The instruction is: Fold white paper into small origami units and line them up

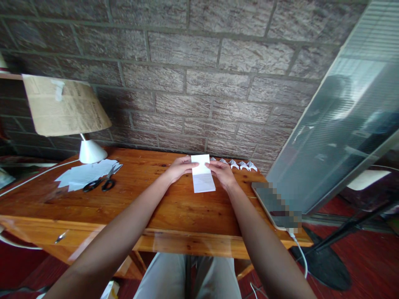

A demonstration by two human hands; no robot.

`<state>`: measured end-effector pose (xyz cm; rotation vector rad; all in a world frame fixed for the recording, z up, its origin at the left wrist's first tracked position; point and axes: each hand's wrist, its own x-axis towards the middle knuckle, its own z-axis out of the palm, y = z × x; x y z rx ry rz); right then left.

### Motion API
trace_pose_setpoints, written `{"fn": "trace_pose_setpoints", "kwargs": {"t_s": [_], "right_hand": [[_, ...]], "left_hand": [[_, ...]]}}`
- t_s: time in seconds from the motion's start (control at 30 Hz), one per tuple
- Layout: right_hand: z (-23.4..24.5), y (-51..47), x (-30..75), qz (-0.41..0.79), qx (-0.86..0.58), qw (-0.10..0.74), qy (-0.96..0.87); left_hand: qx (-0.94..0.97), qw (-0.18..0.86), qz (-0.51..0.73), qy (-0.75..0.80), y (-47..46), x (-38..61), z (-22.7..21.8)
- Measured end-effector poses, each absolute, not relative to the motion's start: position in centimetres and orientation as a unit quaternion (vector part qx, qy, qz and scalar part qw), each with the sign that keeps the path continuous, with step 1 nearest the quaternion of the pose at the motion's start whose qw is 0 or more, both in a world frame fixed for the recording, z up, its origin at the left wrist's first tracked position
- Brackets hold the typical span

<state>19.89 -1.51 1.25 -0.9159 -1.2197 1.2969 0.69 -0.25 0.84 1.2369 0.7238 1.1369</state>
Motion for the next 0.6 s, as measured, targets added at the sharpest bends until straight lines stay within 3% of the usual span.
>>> {"fn": "trace_pose_setpoints", "kwargs": {"t_s": [0.6], "right_hand": [[0.88, -1.63, 19.13, 0.547, -0.380, 0.545, -0.509]], "left_hand": [[0.453, 0.588, 0.575, 0.343, 0.02, 0.83, 0.86]]}}
